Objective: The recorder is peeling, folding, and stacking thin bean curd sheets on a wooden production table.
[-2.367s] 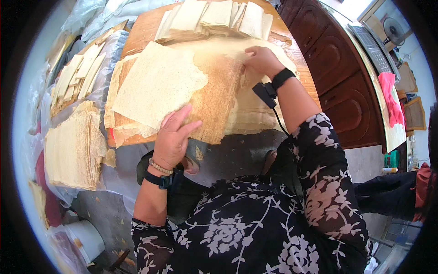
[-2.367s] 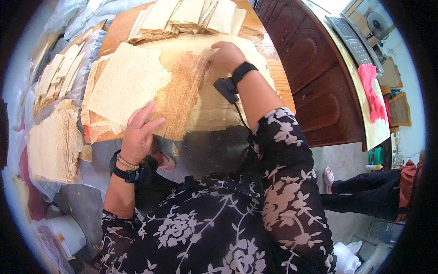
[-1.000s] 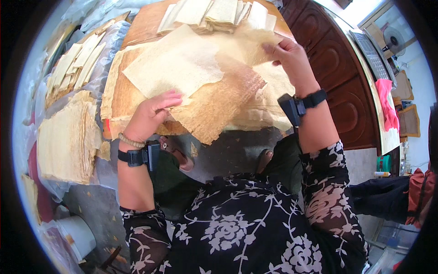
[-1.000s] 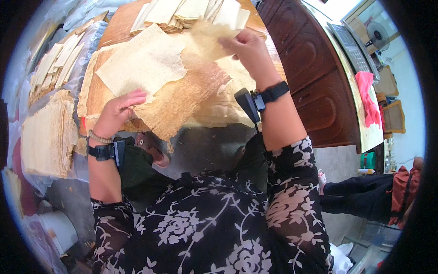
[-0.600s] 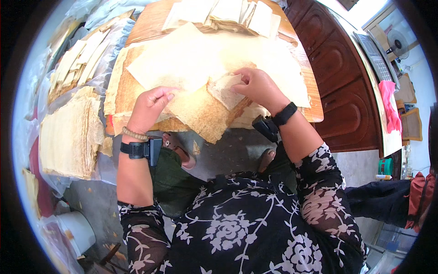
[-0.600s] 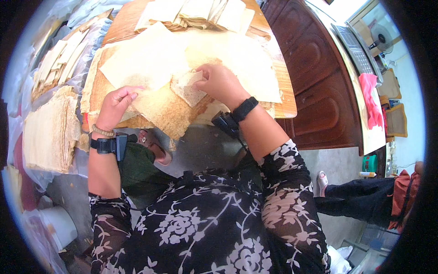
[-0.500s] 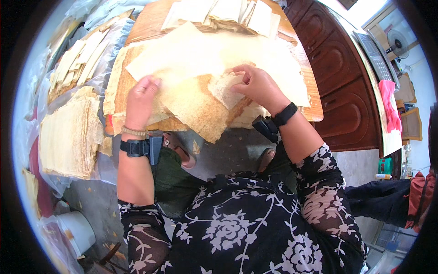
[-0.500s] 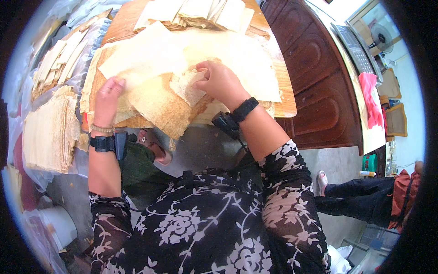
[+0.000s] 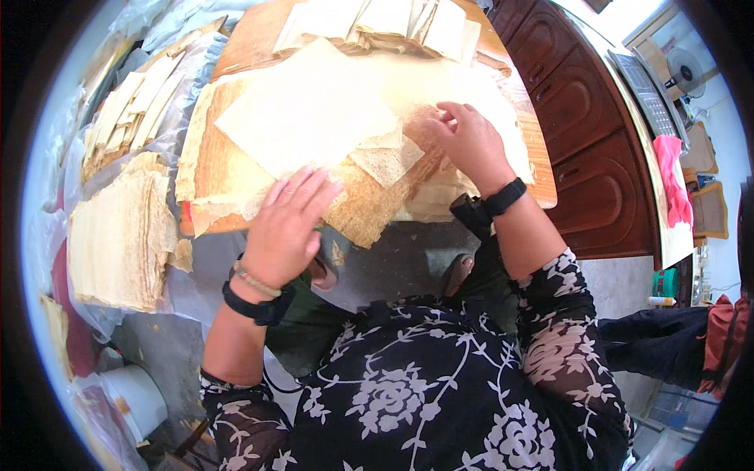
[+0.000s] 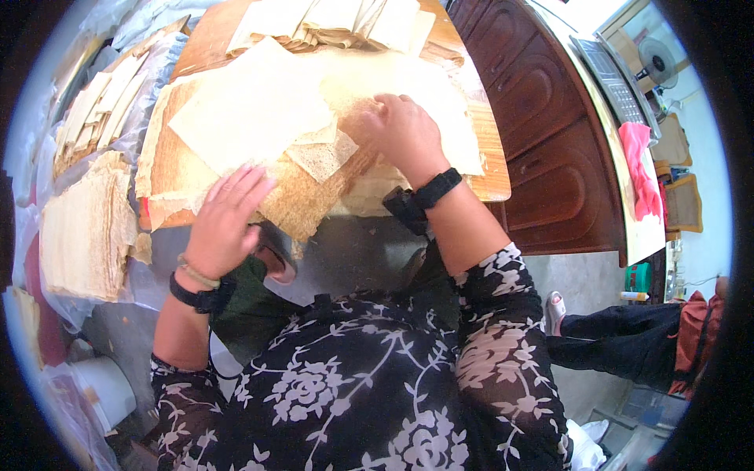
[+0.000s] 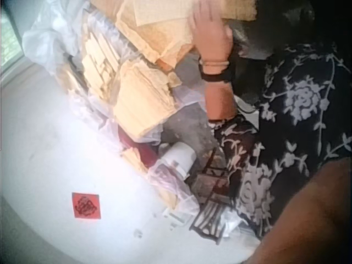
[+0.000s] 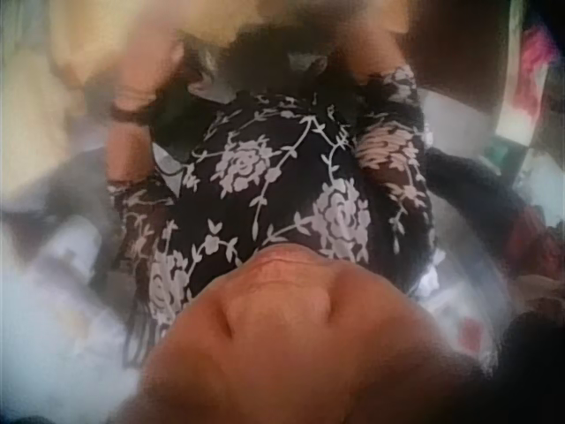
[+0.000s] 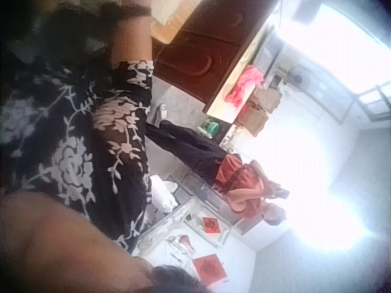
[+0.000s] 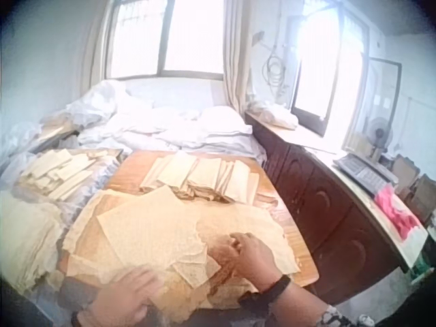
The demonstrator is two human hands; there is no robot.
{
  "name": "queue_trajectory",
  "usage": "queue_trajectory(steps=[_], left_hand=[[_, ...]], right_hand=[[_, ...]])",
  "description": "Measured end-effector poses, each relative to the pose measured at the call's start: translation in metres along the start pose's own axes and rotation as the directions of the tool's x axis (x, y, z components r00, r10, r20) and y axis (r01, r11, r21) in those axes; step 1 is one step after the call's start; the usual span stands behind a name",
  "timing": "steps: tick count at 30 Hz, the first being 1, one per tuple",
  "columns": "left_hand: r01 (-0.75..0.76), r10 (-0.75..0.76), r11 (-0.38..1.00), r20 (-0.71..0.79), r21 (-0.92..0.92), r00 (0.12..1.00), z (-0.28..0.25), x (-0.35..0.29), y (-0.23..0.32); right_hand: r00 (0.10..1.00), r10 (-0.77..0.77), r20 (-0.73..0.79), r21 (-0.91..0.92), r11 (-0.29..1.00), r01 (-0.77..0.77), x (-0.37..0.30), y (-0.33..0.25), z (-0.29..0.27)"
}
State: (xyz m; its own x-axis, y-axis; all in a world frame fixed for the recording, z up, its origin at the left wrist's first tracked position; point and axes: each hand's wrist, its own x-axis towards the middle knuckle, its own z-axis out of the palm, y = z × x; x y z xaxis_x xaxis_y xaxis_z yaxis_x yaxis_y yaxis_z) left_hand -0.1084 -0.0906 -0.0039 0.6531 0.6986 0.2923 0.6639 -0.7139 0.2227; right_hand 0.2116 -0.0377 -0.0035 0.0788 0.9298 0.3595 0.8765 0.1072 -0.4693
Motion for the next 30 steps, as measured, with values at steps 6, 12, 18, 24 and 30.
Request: queue_trajectory(steps=[6, 12, 18, 24, 30], left_hand=[[-0.086, 0.091, 0.987, -0.029, 0.134, 0.995, 0.013, -0.003, -0.009], [0.056, -0.109, 0.740, -0.038, -0.671, 0.993, -0.020, -0.034, -0.041], [0.350, -0.438, 0.448, 0.139, -0.823, 0.888, -0.023, -0.027, -0.055], [0.555, -0.696, 0.460, 0.107, -0.693, 0.710, 0.003, 0.012, -0.096], [0.569, -0.691, 0.660, -0.098, -0.490, 0.716, 0.027, 0.015, -0.102]], right_hand=[[0.905, 0.088, 0.417, 0.202, 0.962, -0.186, -0.025, -0.005, -0.018], [0.869, -0.061, 0.491, 0.627, 0.717, -0.304, -0.019, 0.009, -0.062], [0.848, -0.362, 0.386, 0.845, 0.508, -0.168, 0.017, 0.013, 0.003], [0.862, -0.091, 0.498, 0.822, 0.365, -0.437, 0.027, 0.003, 0.030], [0.890, -0.397, -0.224, -0.105, 0.918, 0.383, 0.006, -0.051, 0.025]])
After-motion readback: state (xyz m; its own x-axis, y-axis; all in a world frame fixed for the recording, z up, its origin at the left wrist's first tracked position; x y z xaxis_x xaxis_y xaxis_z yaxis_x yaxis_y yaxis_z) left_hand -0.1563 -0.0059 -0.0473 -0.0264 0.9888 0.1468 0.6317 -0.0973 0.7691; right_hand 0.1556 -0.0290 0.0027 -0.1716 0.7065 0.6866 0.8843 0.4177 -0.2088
